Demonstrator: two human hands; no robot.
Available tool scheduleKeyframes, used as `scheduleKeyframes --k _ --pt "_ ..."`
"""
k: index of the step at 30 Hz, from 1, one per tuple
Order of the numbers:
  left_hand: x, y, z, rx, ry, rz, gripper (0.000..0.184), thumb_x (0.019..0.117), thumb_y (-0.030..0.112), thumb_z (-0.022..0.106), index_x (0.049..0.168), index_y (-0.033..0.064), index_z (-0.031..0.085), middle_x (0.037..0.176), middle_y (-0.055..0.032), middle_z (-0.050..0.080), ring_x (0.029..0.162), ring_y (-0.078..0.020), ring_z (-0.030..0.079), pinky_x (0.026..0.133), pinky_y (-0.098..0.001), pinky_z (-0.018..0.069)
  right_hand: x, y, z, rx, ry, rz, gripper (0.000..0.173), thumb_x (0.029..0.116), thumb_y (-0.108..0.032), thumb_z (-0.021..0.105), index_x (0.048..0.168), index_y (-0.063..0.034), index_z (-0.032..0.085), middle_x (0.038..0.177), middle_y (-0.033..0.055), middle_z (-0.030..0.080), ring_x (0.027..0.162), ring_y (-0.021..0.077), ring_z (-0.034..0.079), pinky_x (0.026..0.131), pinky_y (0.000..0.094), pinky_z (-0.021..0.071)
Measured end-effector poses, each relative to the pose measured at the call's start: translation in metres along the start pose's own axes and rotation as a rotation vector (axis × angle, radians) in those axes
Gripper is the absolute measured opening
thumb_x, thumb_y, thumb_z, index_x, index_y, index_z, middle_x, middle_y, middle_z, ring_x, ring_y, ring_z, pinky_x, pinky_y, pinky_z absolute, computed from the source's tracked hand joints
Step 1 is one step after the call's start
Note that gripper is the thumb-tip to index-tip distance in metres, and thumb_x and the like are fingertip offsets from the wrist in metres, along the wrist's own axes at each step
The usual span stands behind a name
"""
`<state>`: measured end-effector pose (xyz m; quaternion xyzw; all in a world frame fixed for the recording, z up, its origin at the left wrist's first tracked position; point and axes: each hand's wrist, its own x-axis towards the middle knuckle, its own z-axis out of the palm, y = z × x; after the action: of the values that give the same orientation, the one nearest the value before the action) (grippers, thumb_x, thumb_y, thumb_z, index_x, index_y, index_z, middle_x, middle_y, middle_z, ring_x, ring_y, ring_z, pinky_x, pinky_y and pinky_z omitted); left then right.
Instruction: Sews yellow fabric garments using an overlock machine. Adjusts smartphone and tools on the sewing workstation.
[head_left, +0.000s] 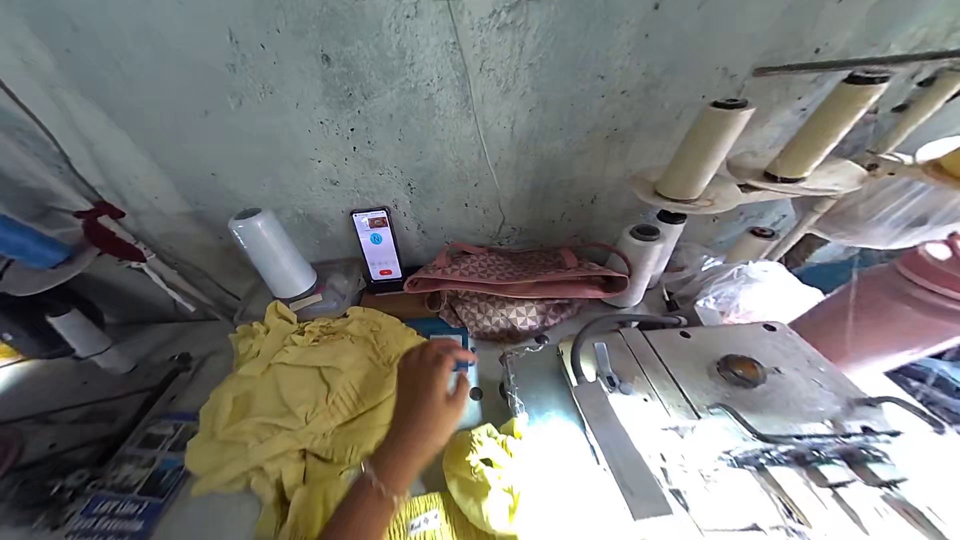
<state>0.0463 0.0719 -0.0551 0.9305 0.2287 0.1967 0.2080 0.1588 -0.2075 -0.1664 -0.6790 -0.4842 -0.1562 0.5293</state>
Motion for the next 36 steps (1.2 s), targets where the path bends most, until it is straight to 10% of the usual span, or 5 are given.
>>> scheduleKeyframes --k 5,11,22,36 --pt "-0.079 0.098 0.054 0.006 0.267 0.419 0.02 0.0869 0.027 0.063 0.072 0.0151 0.07 0.086 -0.0047 0.073 0.099 -0.0241 0.068 0.106 -0.0489 0.0376 0.021 -0.021 -0.014 -0.04 -0.062 0.048 0.02 0.0908 -0.019 0.065 0.084 -0.0006 0.068 0.083 0.0175 0.068 0.082 0.0173 0.066 0.079 0.0196 0.0514" --pt "-0.104 0.124 0.091 0.159 0.201 0.22 0.033 0.0973 0.032 0.05 0.108 0.0169 0.078 0.114 -0.0048 0.075 0.11 -0.0258 0.066 0.1 -0.0504 0.0416 0.017 -0.009 -0.026 -0.062 -0.08 0.083 0.019 0.0904 -0.028 0.064 0.094 -0.0105 0.07 0.081 0.0048 0.061 0.067 0.0063 0.058 0.057 0.0163 0.0469" --pt "-0.11 0.132 0.093 0.275 0.162 0.146 0.044 0.0966 0.03 0.049 0.113 -0.0003 0.075 0.121 -0.0205 0.071 0.115 -0.0387 0.067 0.103 -0.0471 0.0495 0.022 -0.004 -0.027 -0.073 -0.153 0.07 0.022 0.0956 -0.027 0.053 0.096 -0.0105 0.067 0.083 0.0062 0.065 0.071 0.013 0.065 0.056 0.0257 0.0509" --pt "-0.102 0.143 0.09 0.373 0.117 0.074 0.042 0.0946 0.03 0.05 0.111 0.0024 0.078 0.124 -0.0167 0.072 0.115 -0.0392 0.068 0.098 -0.0492 0.0524 0.012 -0.005 -0.046 -0.037 -0.12 0.104 0.019 0.1065 -0.026 0.045 0.1 -0.0122 0.056 0.084 0.0029 0.06 0.073 0.0052 0.06 0.06 0.0157 0.0472"
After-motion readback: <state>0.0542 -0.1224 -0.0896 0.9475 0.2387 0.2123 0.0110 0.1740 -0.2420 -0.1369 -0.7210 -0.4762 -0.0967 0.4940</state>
